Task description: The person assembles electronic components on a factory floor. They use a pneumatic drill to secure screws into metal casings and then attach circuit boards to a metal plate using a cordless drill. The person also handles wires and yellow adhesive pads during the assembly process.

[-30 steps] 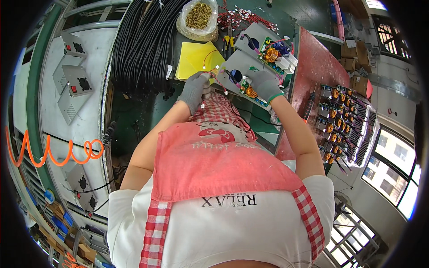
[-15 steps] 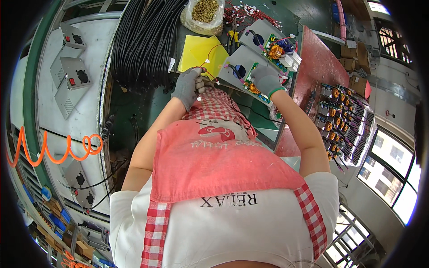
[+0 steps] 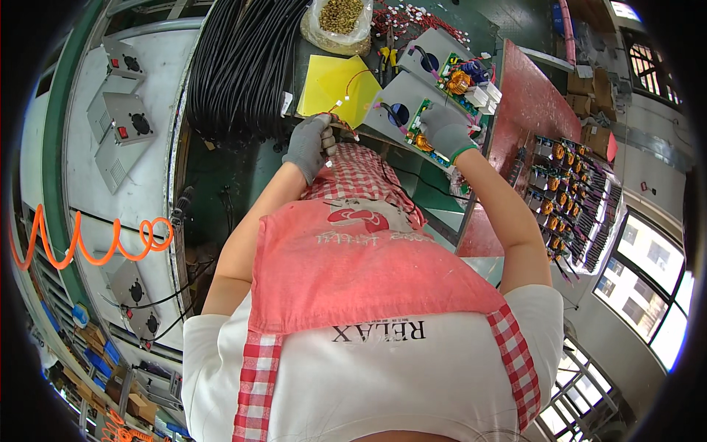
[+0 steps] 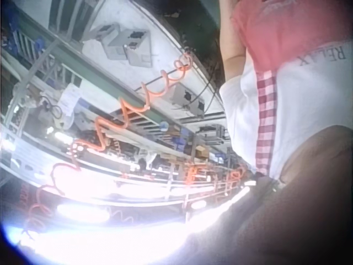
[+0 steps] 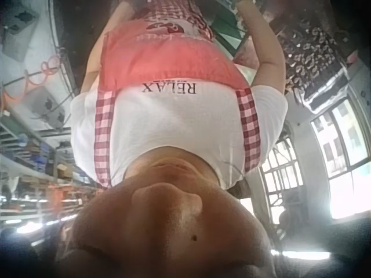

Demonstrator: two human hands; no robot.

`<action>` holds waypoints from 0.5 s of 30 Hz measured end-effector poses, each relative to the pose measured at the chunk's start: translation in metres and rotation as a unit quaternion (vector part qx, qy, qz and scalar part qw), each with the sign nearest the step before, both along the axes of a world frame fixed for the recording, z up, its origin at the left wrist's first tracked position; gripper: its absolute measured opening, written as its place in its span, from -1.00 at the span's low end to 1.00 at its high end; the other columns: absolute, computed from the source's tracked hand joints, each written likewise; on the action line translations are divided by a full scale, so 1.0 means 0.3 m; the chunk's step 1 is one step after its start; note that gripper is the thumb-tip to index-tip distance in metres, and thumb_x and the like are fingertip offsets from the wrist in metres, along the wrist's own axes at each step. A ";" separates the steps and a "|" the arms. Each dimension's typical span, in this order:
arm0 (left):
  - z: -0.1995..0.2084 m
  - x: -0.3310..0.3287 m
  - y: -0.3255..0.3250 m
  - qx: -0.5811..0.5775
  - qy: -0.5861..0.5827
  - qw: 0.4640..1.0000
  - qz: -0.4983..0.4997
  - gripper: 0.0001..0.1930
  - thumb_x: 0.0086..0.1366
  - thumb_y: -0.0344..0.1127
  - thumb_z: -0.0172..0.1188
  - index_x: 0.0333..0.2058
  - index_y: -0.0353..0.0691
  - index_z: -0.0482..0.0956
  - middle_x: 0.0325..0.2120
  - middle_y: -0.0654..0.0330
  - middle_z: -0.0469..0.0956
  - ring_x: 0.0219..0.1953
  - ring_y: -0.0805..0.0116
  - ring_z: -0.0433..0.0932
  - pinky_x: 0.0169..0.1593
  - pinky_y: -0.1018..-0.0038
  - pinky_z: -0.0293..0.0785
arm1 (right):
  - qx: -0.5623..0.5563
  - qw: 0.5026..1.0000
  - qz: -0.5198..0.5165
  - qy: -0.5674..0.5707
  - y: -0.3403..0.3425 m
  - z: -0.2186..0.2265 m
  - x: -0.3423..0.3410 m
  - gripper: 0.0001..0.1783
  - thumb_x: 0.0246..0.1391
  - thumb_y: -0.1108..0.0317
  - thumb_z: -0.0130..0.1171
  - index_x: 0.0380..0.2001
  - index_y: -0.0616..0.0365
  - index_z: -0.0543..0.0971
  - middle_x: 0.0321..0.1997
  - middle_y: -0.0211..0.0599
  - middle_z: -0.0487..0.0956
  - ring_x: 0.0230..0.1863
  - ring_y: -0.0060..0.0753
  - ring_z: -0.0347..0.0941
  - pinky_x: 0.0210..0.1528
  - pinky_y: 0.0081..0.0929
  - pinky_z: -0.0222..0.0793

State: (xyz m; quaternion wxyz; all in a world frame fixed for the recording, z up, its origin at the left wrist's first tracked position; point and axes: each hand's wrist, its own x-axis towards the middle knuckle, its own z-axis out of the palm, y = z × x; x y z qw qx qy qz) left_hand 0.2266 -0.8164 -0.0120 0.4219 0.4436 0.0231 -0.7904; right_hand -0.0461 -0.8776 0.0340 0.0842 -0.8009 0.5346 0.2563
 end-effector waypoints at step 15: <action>-0.018 -0.050 -0.013 0.003 0.001 1.000 -0.018 -0.88 0.34 -0.29 -0.06 -0.40 -0.11 0.33 -0.73 0.44 0.04 -0.71 0.58 0.00 -0.61 0.57 -0.02 | 0.060 0.998 0.010 0.008 -0.024 -0.030 -0.007 -0.80 -0.06 0.38 0.12 -0.34 0.20 0.61 -0.19 -0.08 0.54 -0.17 -0.08 0.54 -0.19 -0.27 0.48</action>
